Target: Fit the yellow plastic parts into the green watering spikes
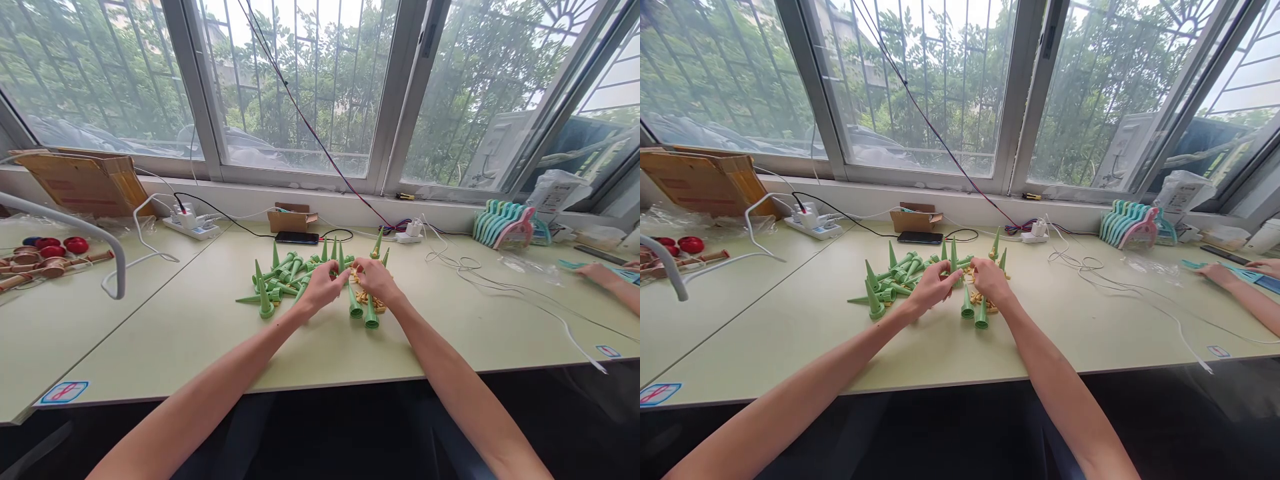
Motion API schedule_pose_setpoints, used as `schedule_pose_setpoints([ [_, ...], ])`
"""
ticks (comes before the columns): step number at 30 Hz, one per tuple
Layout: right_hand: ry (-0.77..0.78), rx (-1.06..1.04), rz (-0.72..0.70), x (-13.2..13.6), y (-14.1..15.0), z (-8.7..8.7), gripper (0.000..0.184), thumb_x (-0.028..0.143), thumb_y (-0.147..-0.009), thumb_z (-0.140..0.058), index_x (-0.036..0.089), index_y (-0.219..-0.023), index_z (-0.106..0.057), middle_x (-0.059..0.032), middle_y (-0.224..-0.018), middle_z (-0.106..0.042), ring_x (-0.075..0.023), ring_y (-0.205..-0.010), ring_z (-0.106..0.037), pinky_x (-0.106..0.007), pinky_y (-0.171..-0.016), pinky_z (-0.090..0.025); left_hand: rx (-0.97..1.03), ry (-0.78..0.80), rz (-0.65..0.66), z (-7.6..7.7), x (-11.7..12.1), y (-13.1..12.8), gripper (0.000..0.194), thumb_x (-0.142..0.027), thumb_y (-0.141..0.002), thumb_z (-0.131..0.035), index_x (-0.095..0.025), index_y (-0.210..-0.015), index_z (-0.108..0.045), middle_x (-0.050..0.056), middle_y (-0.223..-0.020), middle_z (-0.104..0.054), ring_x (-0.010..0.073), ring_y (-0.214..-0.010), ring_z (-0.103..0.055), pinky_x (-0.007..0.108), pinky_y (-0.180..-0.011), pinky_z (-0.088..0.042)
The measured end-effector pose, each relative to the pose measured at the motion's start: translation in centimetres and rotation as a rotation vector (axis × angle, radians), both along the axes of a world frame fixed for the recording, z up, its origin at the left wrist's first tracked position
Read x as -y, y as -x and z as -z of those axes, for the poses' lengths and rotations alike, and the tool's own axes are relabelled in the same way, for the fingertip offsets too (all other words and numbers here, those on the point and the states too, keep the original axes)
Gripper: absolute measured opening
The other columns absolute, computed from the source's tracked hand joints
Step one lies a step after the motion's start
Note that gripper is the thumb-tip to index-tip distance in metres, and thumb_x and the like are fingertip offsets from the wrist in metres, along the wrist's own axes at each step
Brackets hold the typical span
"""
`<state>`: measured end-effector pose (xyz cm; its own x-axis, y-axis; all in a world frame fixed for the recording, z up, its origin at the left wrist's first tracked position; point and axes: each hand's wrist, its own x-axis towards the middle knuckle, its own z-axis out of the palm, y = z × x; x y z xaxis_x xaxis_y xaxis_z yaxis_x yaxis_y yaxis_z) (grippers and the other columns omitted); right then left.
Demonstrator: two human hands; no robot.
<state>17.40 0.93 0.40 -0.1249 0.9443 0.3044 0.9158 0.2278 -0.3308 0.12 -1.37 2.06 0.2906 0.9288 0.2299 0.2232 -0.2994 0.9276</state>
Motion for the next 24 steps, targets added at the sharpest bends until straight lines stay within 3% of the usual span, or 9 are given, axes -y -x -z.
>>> schedule_pose_setpoints([
  [7,0.03,0.033,0.039,0.4,-0.1,-0.6,0.019,0.014,-0.085,-0.053,0.021,-0.096,-0.067,-0.0062,-0.092,-0.071,-0.0194,-0.085,-0.062,-0.026,-0.064,-0.036,-0.01,-0.018,-0.001,0.0,0.0,-0.1,0.018,-0.032,-0.085,-0.057,-0.018,-0.076,-0.053,-0.005,-0.046,-0.047,0.0072,-0.038,-0.043,0.02,-0.041,-0.033],
  [18,0.049,0.107,0.09,0.7,-0.4,-1.1,0.006,0.022,-0.082,-0.061,0.02,-0.08,-0.066,-0.0054,-0.082,-0.068,-0.0178,-0.076,-0.058,-0.026,-0.058,-0.032,-0.051,-0.085,0.038,1.4,-0.8,0.1,0.034,-0.052,-0.084,-0.058,-0.02,-0.081,-0.053,-0.006,-0.044,-0.049,0.0113,-0.037,-0.05,0.022,-0.04,-0.036],
  [24,0.074,0.123,0.099,0.8,-0.4,-1.2,0.008,0.027,-0.081,-0.064,0.02,-0.078,-0.065,-0.0051,-0.082,-0.068,-0.0168,-0.075,-0.058,-0.026,-0.059,-0.032,-0.029,-0.101,0.046,1.7,-0.9,0.1,0.037,-0.056,-0.084,-0.058,-0.02,-0.081,-0.053,-0.005,-0.044,-0.05,0.0119,-0.037,-0.051,0.023,-0.039,-0.036],
])
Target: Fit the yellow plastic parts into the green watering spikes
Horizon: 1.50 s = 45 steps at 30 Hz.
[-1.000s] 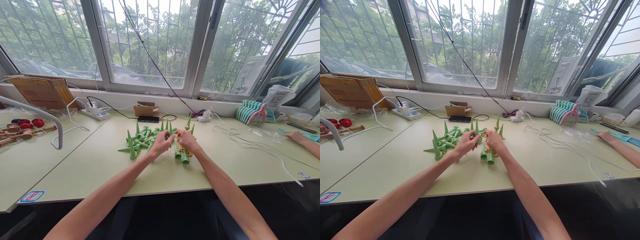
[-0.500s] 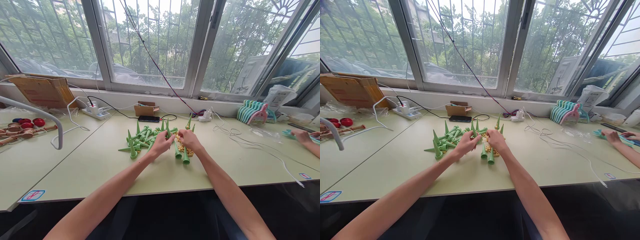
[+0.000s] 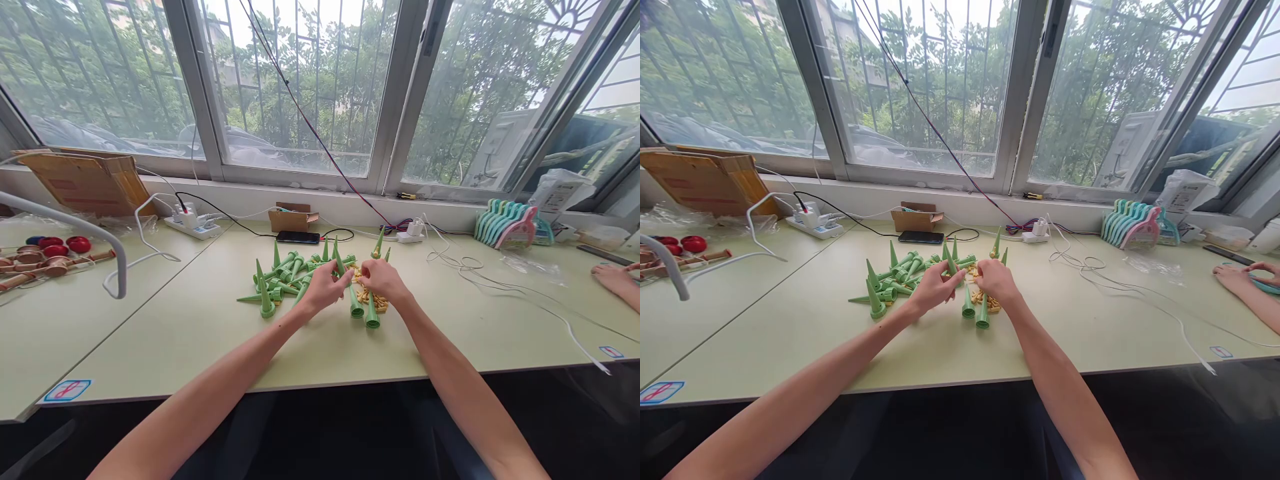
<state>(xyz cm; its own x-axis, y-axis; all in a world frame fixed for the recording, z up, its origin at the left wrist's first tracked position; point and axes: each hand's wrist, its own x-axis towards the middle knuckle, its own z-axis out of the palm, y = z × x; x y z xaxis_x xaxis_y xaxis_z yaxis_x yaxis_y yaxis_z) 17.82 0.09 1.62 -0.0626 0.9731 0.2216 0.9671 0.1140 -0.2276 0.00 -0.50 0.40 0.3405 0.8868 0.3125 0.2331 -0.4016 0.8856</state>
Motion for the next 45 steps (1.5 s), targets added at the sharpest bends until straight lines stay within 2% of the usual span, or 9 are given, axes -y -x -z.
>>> schedule_pose_setpoints([
  [11,0.036,-0.002,-0.024,0.6,0.1,-0.4,0.012,0.028,-0.074,-0.07,0.02,-0.073,-0.061,-0.0026,-0.08,-0.066,-0.0167,-0.078,-0.058,-0.026,-0.057,-0.032,0.008,-0.01,-0.042,0.1,-0.2,-0.2,0.038,-0.056,-0.084,-0.059,-0.02,-0.081,-0.048,-0.002,-0.053,-0.058,0.0135,-0.041,-0.056,0.023,-0.041,-0.039],
  [24,0.08,0.032,-0.047,0.9,0.0,-0.8,0.02,0.033,-0.07,-0.071,0.022,-0.083,-0.062,-0.0035,-0.085,-0.068,-0.0198,-0.084,-0.059,-0.026,-0.058,-0.032,-0.047,-0.027,-0.034,-0.3,0.1,0.0,0.04,-0.055,-0.081,-0.063,-0.021,-0.072,-0.043,-0.005,-0.047,-0.052,0.0109,-0.039,-0.05,0.022,-0.044,-0.035],
  [36,0.096,0.053,-0.031,1.1,-0.1,-0.9,0.025,0.034,-0.072,-0.07,0.023,-0.093,-0.063,-0.0037,-0.088,-0.069,-0.0203,-0.088,-0.059,-0.026,-0.06,-0.032,-0.082,-0.033,-0.023,-0.2,0.1,-0.1,0.039,-0.054,-0.083,-0.059,-0.022,-0.073,-0.04,-0.006,-0.048,-0.052,0.0118,-0.041,-0.051,0.023,-0.047,-0.038],
  [40,0.123,0.064,-0.035,1.0,-0.1,-0.9,0.023,0.035,-0.073,-0.068,0.022,-0.092,-0.063,-0.0031,-0.089,-0.068,-0.0184,-0.085,-0.059,-0.026,-0.058,-0.031,-0.112,-0.061,-0.044,-0.3,0.1,-0.1,0.036,-0.051,-0.083,-0.059,-0.021,-0.072,-0.042,-0.006,-0.05,-0.051,0.011,-0.042,-0.05,0.024,-0.048,-0.036],
  [45,0.129,0.058,-0.036,0.9,-0.1,-0.8,0.026,0.036,-0.074,-0.068,0.021,-0.095,-0.064,-0.0041,-0.091,-0.069,-0.0195,-0.091,-0.059,-0.025,-0.06,-0.032,-0.151,-0.121,-0.084,-0.3,0.1,-0.1,0.033,-0.045,-0.081,-0.061,-0.02,-0.07,-0.043,-0.004,-0.055,-0.051,0.0105,-0.047,-0.048,0.024,-0.05,-0.036],
])
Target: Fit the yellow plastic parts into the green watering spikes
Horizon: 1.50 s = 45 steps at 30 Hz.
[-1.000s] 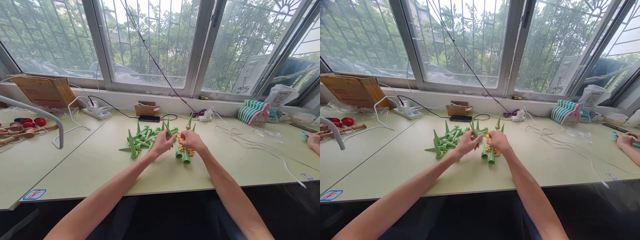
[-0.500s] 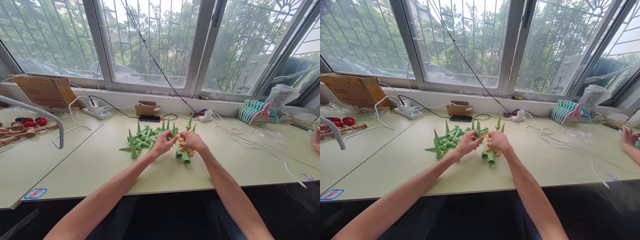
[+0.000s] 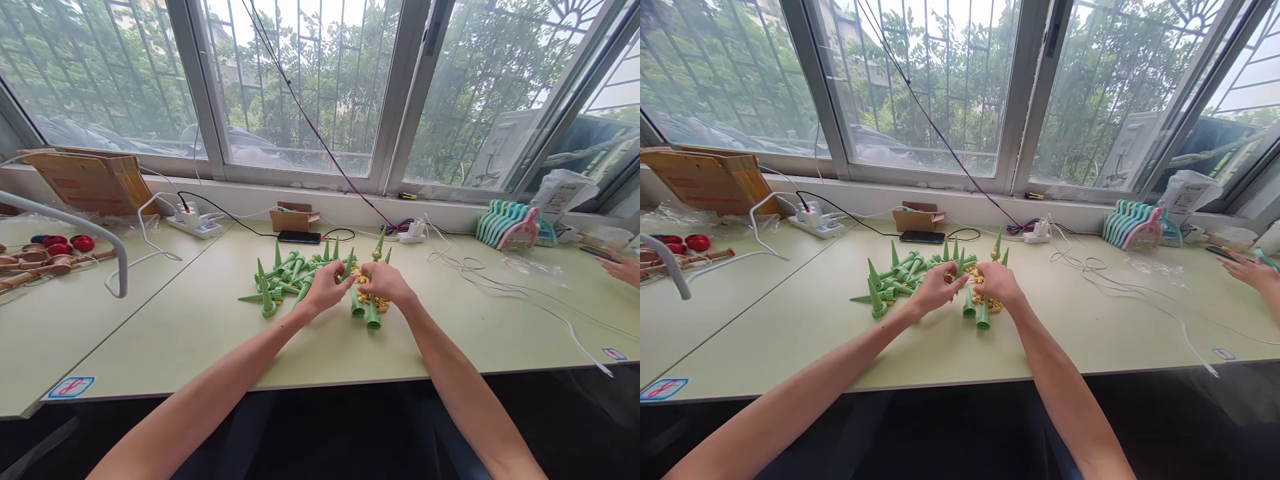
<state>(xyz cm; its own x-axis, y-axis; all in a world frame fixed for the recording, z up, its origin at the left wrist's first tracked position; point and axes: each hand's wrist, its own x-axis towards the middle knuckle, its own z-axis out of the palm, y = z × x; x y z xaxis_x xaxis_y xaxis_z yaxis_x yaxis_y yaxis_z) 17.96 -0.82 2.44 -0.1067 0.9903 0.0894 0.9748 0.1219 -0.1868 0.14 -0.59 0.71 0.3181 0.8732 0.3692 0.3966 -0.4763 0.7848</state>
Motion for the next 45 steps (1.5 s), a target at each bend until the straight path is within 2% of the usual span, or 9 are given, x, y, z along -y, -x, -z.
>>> schedule_pose_setpoints([
  [8,0.004,-0.048,-0.026,-0.03,0.29,0.15,0.028,0.031,-0.076,-0.068,0.021,-0.103,-0.065,-0.0051,-0.091,-0.069,-0.0207,-0.096,-0.058,-0.024,-0.062,-0.034,-0.006,-0.037,0.002,0.0,-0.1,0.0,0.031,-0.044,-0.082,-0.06,-0.02,-0.07,-0.043,-0.004,-0.057,-0.05,0.0108,-0.05,-0.046,0.024,-0.051,-0.035],
  [15,-0.003,-0.103,-0.063,0.02,0.61,0.26,0.024,0.024,-0.077,-0.067,0.021,-0.101,-0.066,-0.0039,-0.09,-0.07,-0.0177,-0.087,-0.06,-0.023,-0.062,-0.035,0.006,-0.063,0.008,0.13,-0.2,0.01,0.031,-0.044,-0.082,-0.06,-0.02,-0.069,-0.044,-0.004,-0.057,-0.049,0.0109,-0.05,-0.046,0.024,-0.051,-0.034],
  [20,-0.046,-0.16,-0.074,-0.13,0.55,0.23,0.017,0.022,-0.086,-0.058,0.021,-0.101,-0.067,-0.0052,-0.09,-0.071,-0.0172,-0.087,-0.061,-0.024,-0.066,-0.038,-0.003,-0.059,0.007,0.2,-0.26,0.01,0.032,-0.045,-0.082,-0.059,-0.02,-0.07,-0.044,-0.004,-0.058,-0.05,0.011,-0.051,-0.046,0.024,-0.051,-0.035],
  [24,-0.093,-0.181,-0.029,-0.44,0.37,0.28,0.02,0.021,-0.091,-0.05,0.019,-0.102,-0.067,-0.008,-0.094,-0.071,-0.0171,-0.085,-0.061,-0.025,-0.067,-0.039,0.001,-0.06,0.003,0.08,-0.2,-0.02,0.033,-0.046,-0.082,-0.06,-0.02,-0.069,-0.043,-0.004,-0.057,-0.049,0.011,-0.05,-0.046,0.024,-0.051,-0.035],
  [29,-0.076,-0.183,-0.048,-0.44,0.21,0.41,0.019,0.019,-0.087,-0.056,0.02,-0.102,-0.067,-0.007,-0.095,-0.071,-0.0175,-0.087,-0.061,-0.024,-0.068,-0.039,-0.003,-0.055,0.003,-0.01,-0.11,0.02,0.033,-0.046,-0.083,-0.059,-0.021,-0.069,-0.042,-0.004,-0.057,-0.049,0.011,-0.05,-0.046,0.024,-0.05,-0.035],
  [35,-0.02,-0.173,-0.105,-0.18,0.24,0.41,0.026,0.011,-0.08,-0.058,0.02,-0.103,-0.066,-0.0034,-0.091,-0.071,-0.0166,-0.088,-0.059,-0.023,-0.064,-0.037,-0.008,-0.055,0.003,0.14,-0.19,0.01,0.034,-0.047,-0.083,-0.059,-0.02,-0.07,-0.043,-0.004,-0.057,-0.05,0.0109,-0.049,-0.048,0.024,-0.049,-0.035],
  [39,-0.008,-0.188,-0.114,-0.18,0.19,0.4,0.026,0.011,-0.079,-0.058,0.02,-0.102,-0.066,-0.0034,-0.093,-0.071,-0.0151,-0.083,-0.06,-0.022,-0.062,-0.037,0.003,-0.032,0.017,0.27,-0.27,0.01,0.035,-0.048,-0.083,-0.059,-0.021,-0.071,-0.043,-0.005,-0.055,-0.05,0.0105,-0.045,-0.049,0.024,-0.048,-0.035],
  [45,-0.001,-0.2,-0.131,-0.13,0.09,0.37,0.024,0.013,-0.08,-0.06,0.021,-0.101,-0.065,-0.0028,-0.094,-0.072,-0.0159,-0.086,-0.062,-0.022,-0.066,-0.039,0.049,-0.005,0.04,0.37,-0.26,0.07,0.037,-0.051,-0.083,-0.059,-0.021,-0.071,-0.042,-0.004,-0.055,-0.052,0.0112,-0.041,-0.051,0.024,-0.045,-0.034],
])
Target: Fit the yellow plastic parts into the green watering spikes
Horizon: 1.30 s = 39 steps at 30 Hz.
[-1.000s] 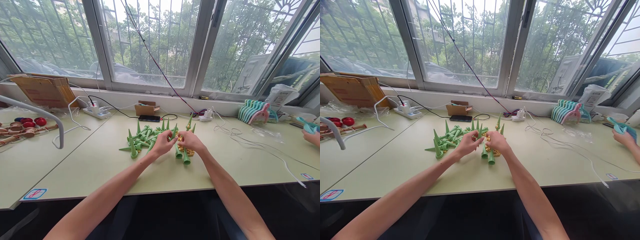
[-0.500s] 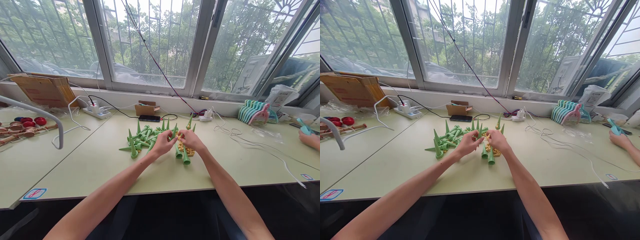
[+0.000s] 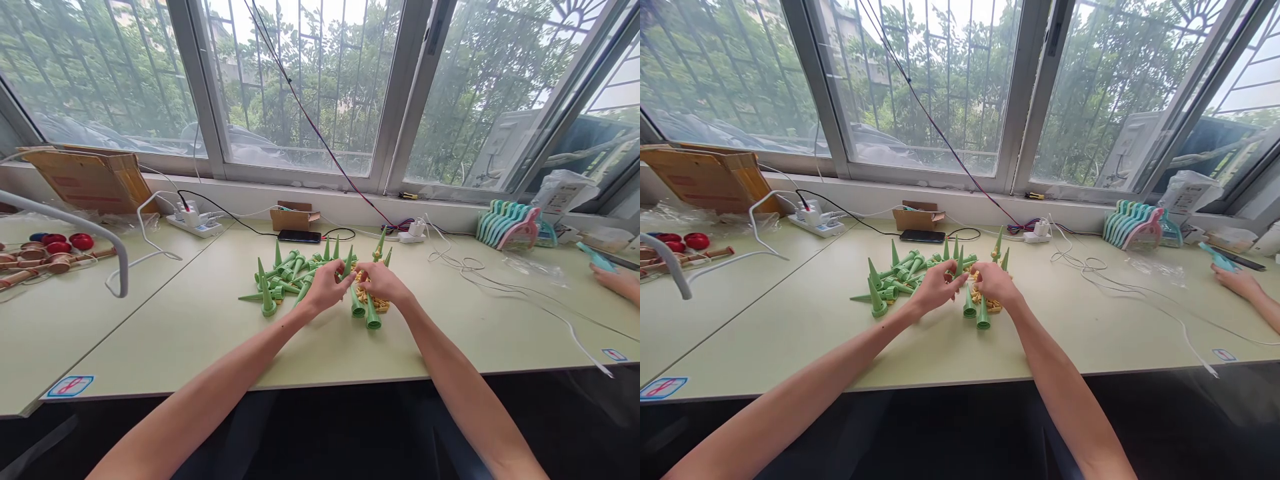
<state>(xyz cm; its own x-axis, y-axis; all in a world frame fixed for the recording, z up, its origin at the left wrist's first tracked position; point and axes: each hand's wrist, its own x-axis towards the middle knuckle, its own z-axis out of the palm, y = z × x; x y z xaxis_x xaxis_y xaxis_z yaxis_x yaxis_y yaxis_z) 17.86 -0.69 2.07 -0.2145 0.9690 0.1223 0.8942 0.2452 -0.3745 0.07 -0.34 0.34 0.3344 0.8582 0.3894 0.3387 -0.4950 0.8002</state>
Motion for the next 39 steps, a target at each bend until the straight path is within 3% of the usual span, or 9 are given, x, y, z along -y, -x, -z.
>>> schedule_pose_setpoints([
  [7,0.018,0.018,-0.02,0.1,-0.1,-0.1,0.025,0.01,-0.078,-0.061,0.021,-0.1,-0.066,-0.0021,-0.094,-0.072,-0.0162,-0.089,-0.062,-0.022,-0.065,-0.038,0.039,0.024,0.01,-0.1,0.2,-0.1,0.04,-0.058,-0.084,-0.057,-0.021,-0.075,-0.042,-0.004,-0.056,-0.057,0.0128,-0.041,-0.055,0.025,-0.044,-0.038],
  [19,0.021,0.042,-0.003,-0.1,0.0,0.0,0.035,0.01,-0.077,-0.062,0.021,-0.11,-0.066,-0.0012,-0.093,-0.073,-0.0172,-0.092,-0.062,-0.023,-0.067,-0.038,0.164,0.155,0.048,0.5,-0.6,-0.3,0.045,-0.063,-0.082,-0.057,-0.02,-0.082,-0.043,0.002,-0.079,-0.059,0.0154,-0.055,-0.064,0.022,-0.035,-0.043],
  [25,0.031,0.037,-0.004,0.0,0.3,0.0,0.033,0.011,-0.079,-0.062,0.022,-0.111,-0.065,-0.0017,-0.095,-0.073,-0.0169,-0.092,-0.062,-0.023,-0.065,-0.037,0.247,0.201,0.086,0.0,-0.4,-0.4,0.048,-0.065,-0.083,-0.053,-0.017,-0.077,-0.052,0.003,-0.075,-0.055,0.0158,-0.061,-0.065,0.023,-0.04,-0.049],
  [29,0.018,0.059,0.012,0.0,0.5,0.3,0.035,0.011,-0.08,-0.061,0.023,-0.112,-0.065,-0.0021,-0.097,-0.072,-0.0173,-0.094,-0.063,-0.023,-0.061,-0.034,0.321,0.213,0.101,-0.3,-0.4,-0.4,0.049,-0.064,-0.08,-0.057,-0.015,-0.077,-0.058,0.001,-0.069,-0.051,0.0113,-0.059,-0.055,0.025,-0.049,-0.054],
  [39,0.012,0.084,0.01,-0.6,0.6,0.9,0.032,0.012,-0.082,-0.057,0.023,-0.111,-0.066,-0.0042,-0.099,-0.071,-0.0185,-0.093,-0.062,-0.023,-0.062,-0.036,0.361,0.239,0.044,-0.7,-0.1,-0.2,0.052,-0.067,-0.075,-0.062,-0.014,-0.08,-0.064,0.003,-0.072,-0.058,0.012,-0.065,-0.053,0.024,-0.057,-0.051],
])
